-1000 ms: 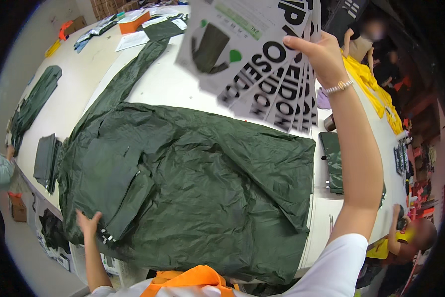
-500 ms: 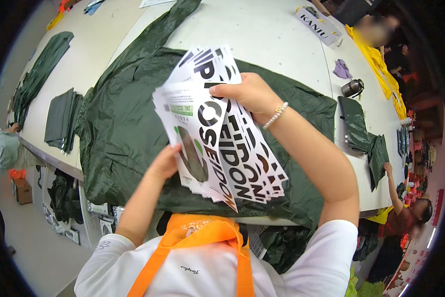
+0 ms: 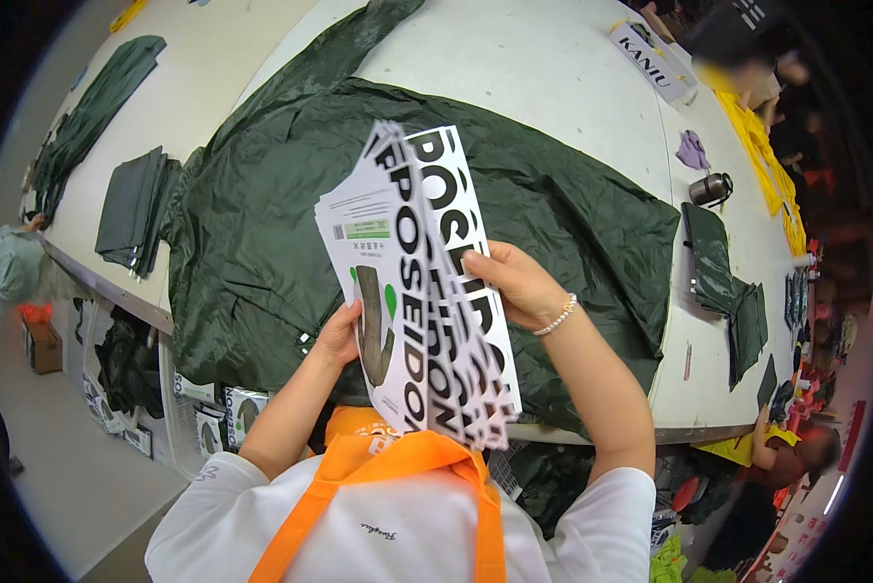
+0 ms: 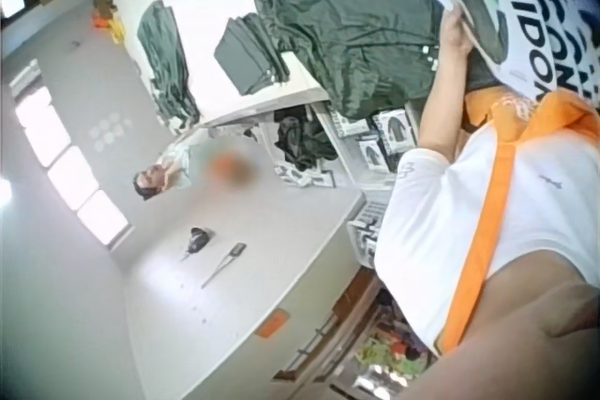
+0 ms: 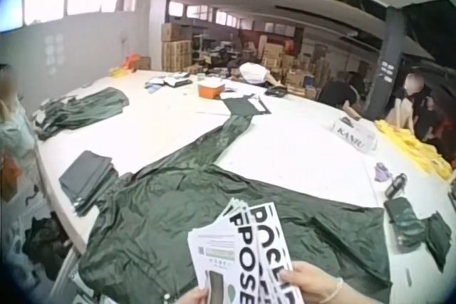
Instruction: The person folds a dark green jacket on a white table. They smooth the fabric, fold the sleeves inward, fold the jacket in half, then in half again, and place it on a stack of similar folded jackets. The person also handles printed packaging materials labeled 'POSEIDON' and places them on the table.
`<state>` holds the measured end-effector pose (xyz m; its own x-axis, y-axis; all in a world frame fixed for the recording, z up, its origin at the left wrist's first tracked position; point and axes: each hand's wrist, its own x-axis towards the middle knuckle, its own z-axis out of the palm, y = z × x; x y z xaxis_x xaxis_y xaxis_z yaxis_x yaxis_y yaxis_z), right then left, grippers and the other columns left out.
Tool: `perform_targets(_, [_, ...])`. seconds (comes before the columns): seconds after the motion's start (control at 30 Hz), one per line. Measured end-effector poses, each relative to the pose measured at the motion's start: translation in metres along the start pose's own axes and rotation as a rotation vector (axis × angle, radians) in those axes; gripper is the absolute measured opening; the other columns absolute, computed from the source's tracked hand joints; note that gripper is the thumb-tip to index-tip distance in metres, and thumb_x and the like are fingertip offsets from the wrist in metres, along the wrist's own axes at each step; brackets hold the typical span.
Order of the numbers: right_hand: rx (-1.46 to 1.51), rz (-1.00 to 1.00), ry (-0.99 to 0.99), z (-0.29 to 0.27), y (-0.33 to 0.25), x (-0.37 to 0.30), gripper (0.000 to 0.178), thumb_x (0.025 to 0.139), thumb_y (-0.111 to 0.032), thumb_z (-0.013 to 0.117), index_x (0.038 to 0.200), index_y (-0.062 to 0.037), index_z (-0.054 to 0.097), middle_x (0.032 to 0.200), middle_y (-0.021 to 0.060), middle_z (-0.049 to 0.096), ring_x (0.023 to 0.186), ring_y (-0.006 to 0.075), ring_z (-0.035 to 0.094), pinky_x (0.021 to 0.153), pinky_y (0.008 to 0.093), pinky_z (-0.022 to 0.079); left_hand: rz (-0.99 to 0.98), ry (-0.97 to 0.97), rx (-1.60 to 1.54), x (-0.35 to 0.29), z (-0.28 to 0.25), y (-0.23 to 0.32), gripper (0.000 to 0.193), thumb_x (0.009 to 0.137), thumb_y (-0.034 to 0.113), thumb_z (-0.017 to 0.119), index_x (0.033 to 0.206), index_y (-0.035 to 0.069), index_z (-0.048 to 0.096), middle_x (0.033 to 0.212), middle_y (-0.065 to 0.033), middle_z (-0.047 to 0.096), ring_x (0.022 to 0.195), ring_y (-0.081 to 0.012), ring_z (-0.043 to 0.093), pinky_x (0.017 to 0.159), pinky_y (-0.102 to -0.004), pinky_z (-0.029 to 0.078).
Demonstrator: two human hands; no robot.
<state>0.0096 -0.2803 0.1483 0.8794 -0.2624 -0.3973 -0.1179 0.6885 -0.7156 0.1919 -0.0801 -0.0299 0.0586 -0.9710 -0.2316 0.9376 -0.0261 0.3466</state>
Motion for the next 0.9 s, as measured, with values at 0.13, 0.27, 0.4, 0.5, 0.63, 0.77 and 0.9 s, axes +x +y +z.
perform_targets(0.13, [-0.022, -0.014, 0.091, 0.002, 0.01, -0.002, 0.028, 0.089, -0.022, 0.06, 0.105, 0.0013, 0.058, 0.096, 0.0085, 0.066, 0.084, 0.013, 0.065, 0.072, 0.0269, 0.055, 0.002, -0.042, -0.011, 0.013, -0.005, -0.008, 0.036, 0.09, 0.026, 0.056, 0.118, 0.004, 0.051, 0.107, -0.0106, 0.062, 0.097, -0.0242, 0.062, 0.086, -0.0395, 0.05])
perform_targets(0.27, [-0.134, -0.206, 0.06, -0.009, 0.002, -0.019, 0.04, 0.09, -0.031, 0.059, 0.111, 0.0034, 0.056, 0.101, 0.0083, 0.063, 0.085, 0.01, 0.062, 0.076, 0.0255, 0.051, 0.102, 0.086, 0.143, 0.017, 0.005, 0.011, 0.036, 0.09, 0.02, 0.057, 0.122, 0.005, 0.05, 0.113, -0.0076, 0.06, 0.102, -0.0207, 0.059, 0.089, -0.0363, 0.048])
perform_targets(0.4, [-0.167, -0.152, 0.109, -0.008, 0.008, -0.022, 0.028, 0.091, -0.022, 0.057, 0.106, 0.0018, 0.059, 0.096, 0.0051, 0.065, 0.08, 0.0076, 0.062, 0.072, 0.0235, 0.052, 0.17, 0.181, 0.225, 0.007, 0.003, 0.02, 0.037, 0.09, 0.019, 0.058, 0.122, 0.004, 0.049, 0.116, -0.0081, 0.059, 0.103, -0.0211, 0.059, 0.09, -0.0367, 0.048])
perform_targets(0.5, [-0.058, -0.117, 0.048, -0.015, 0.019, -0.024, 0.026, 0.091, -0.021, 0.057, 0.103, 0.0015, 0.061, 0.091, 0.0052, 0.067, 0.075, 0.0087, 0.064, 0.069, 0.0242, 0.053, 0.113, 0.158, 0.206, 0.001, 0.0, 0.022, 0.038, 0.089, 0.02, 0.059, 0.122, 0.004, 0.049, 0.116, -0.0083, 0.059, 0.104, -0.0211, 0.059, 0.091, -0.037, 0.047])
perform_targets(0.63, [0.092, -0.112, -0.03, -0.012, 0.04, -0.021, 0.023, 0.09, -0.015, 0.055, 0.103, 0.0033, 0.06, 0.094, 0.0092, 0.067, 0.079, 0.0118, 0.064, 0.074, 0.0254, 0.052, -0.021, 0.031, 0.077, -0.009, -0.008, 0.011, 0.042, 0.089, 0.024, 0.059, 0.123, 0.004, 0.049, 0.116, -0.0096, 0.059, 0.104, -0.0228, 0.059, 0.092, -0.038, 0.047])
perform_targets(0.77, [-0.012, -0.144, 0.042, -0.011, 0.044, -0.02, 0.027, 0.09, -0.018, 0.056, 0.106, 0.0039, 0.058, 0.098, 0.0108, 0.066, 0.085, 0.0134, 0.065, 0.076, 0.0287, 0.054, -0.11, -0.149, -0.185, -0.02, -0.016, -0.005, 0.044, 0.088, 0.027, 0.06, 0.124, 0.004, 0.049, 0.116, -0.0115, 0.059, 0.105, -0.027, 0.059, 0.093, -0.0428, 0.046])
perform_targets(0.9, [0.318, -0.039, 0.038, 0.003, 0.055, -0.028, 0.043, 0.088, -0.032, 0.06, 0.113, 0.0022, 0.055, 0.103, 0.0099, 0.065, 0.087, 0.0153, 0.065, 0.078, 0.0289, 0.053, -0.112, -0.148, -0.158, -0.02, -0.019, -0.008, 0.045, 0.087, 0.026, 0.061, 0.125, 0.005, 0.048, 0.118, -0.0116, 0.058, 0.106, -0.0276, 0.058, 0.093, -0.0435, 0.045])
